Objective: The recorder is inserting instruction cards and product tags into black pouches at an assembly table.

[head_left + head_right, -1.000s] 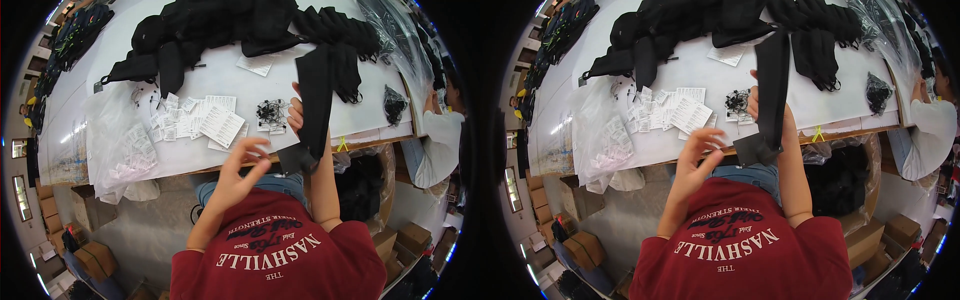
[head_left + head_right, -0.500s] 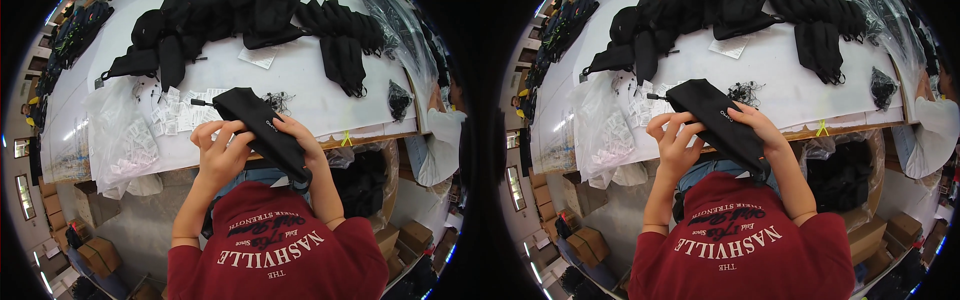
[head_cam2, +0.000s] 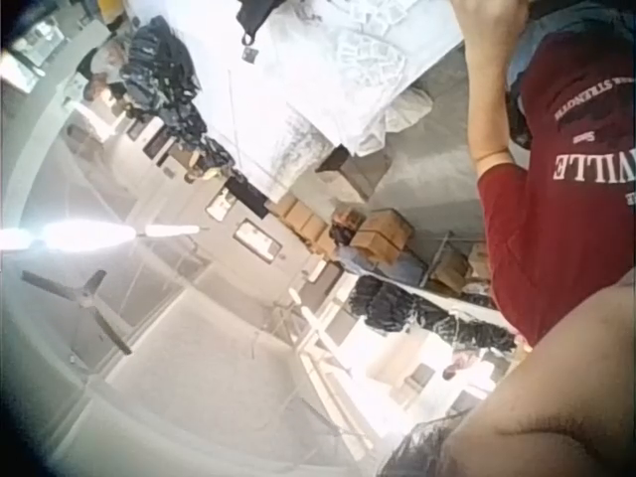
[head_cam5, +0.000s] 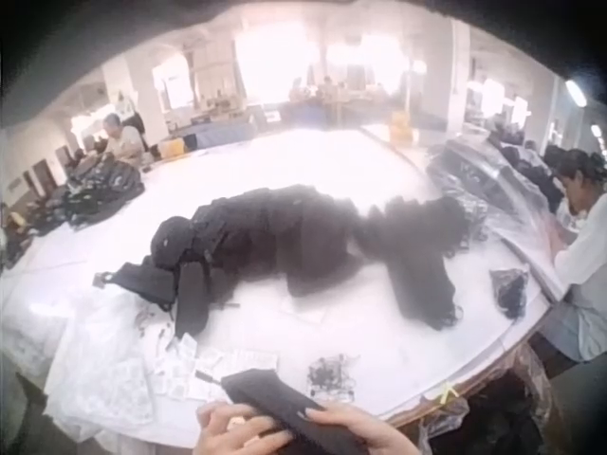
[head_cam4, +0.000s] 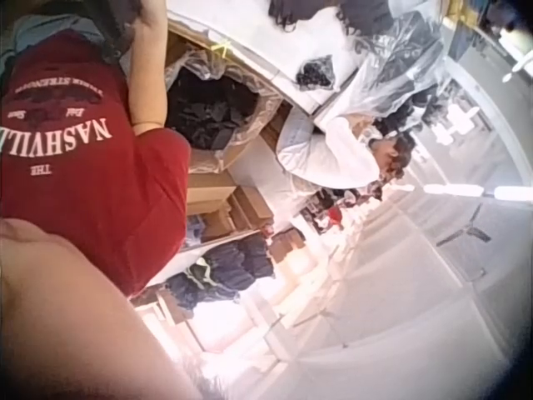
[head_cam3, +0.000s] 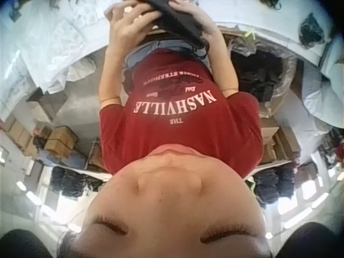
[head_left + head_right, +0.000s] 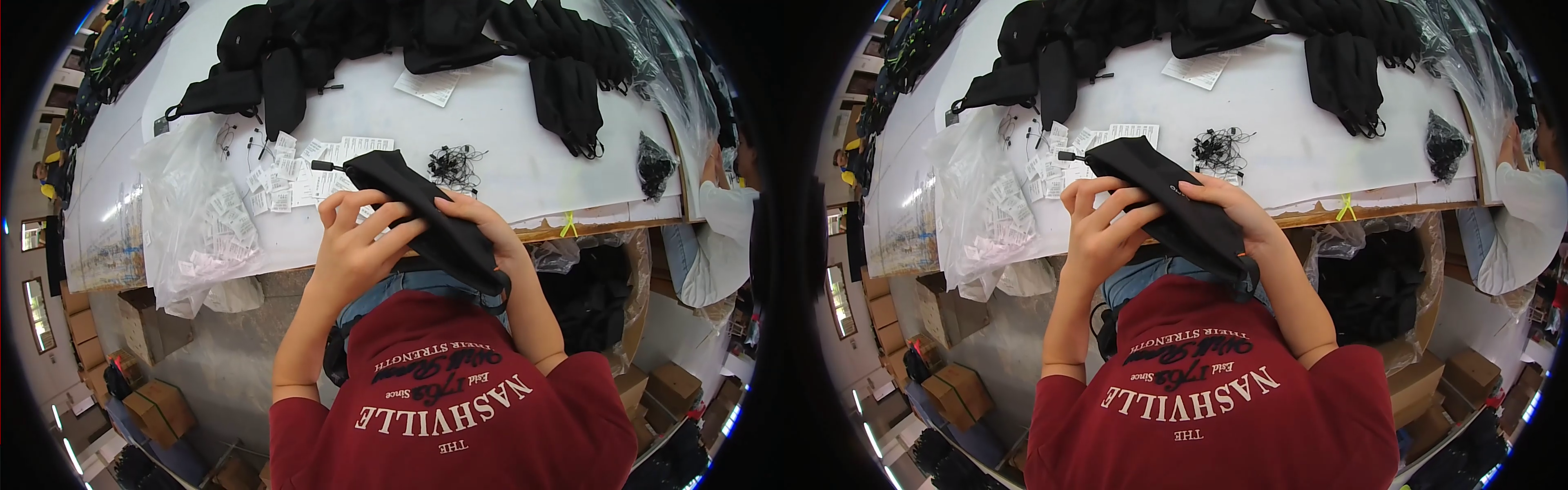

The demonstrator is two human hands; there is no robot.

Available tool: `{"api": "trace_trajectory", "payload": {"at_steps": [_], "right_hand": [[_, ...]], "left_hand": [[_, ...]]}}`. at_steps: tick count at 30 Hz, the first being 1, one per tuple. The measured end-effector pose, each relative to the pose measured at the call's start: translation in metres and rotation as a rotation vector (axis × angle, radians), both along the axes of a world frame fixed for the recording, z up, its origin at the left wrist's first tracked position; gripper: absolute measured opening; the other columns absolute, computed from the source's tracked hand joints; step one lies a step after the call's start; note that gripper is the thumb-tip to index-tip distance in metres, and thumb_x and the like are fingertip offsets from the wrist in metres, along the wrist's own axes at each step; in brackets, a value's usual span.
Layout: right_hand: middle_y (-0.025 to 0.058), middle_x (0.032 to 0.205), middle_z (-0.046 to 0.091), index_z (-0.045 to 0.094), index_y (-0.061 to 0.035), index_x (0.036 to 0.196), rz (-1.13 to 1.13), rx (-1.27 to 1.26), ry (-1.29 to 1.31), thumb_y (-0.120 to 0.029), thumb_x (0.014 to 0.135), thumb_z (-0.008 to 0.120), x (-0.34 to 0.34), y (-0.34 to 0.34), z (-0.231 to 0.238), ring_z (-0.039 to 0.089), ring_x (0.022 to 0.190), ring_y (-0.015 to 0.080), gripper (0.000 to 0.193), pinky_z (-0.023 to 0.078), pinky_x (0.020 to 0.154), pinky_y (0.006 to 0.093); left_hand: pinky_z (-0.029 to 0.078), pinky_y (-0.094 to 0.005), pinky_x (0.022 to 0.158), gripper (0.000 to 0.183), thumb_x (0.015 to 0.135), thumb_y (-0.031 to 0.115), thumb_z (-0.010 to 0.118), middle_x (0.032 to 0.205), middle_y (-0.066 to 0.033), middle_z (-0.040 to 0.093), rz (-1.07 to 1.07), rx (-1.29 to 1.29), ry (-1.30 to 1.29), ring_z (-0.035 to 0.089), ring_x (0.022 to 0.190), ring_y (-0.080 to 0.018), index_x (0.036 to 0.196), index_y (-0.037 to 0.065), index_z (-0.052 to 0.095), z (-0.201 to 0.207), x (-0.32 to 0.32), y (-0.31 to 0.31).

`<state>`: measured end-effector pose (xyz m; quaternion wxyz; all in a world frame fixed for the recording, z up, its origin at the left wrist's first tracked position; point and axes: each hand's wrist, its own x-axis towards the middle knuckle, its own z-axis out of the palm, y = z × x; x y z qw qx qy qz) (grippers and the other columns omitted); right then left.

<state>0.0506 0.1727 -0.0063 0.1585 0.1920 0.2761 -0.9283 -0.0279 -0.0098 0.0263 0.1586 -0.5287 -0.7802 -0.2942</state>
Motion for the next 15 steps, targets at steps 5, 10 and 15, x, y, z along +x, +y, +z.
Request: {"api": "trace_trajectory", "payload": {"at_steps": [5,10,15], "right_hand": [[0.0098,0.104,0.062,0.050,0.0029,0.121,0.066,0.037,0.026,-0.019,0.092,0.056,0.000,0.002,-0.005,0.064,0.084,0.0107,0.037,0.054,0.072,0.0222],[0.0090,0.105,0.062,0.051,0.0013,0.121,0.098,0.121,0.032,-0.018,0.091,0.057,0.002,0.002,-0.010,0.064,0.085,0.0100,0.036,0.054,0.073,0.0221],[0.0094,0.109,0.062,0.053,0.0005,0.121,-0.022,0.071,-0.057,-0.031,0.094,0.052,0.008,-0.002,-0.016,0.062,0.095,0.0101,0.042,0.051,0.080,0.0227]], "left_hand": [[0.028,-0.0360,0.087,0.026,0.062,0.017,0.072,0.094,0.0093,0.062,-0.027,-0.018,0.028,0.052,0.096,-0.0145,0.087,0.018,0.066,-0.002,0.002,-0.002],[0.033,-0.0340,0.085,0.021,0.061,0.015,0.070,0.087,0.0085,0.061,-0.095,-0.013,0.047,0.055,0.090,-0.0148,0.081,0.016,0.063,-0.005,-0.001,0.000],[0.039,-0.0330,0.077,0.025,0.055,0.012,0.070,0.081,0.0041,0.059,-0.159,0.029,0.002,0.055,0.081,-0.0170,0.079,0.012,0.062,-0.002,-0.004,0.002]]}}
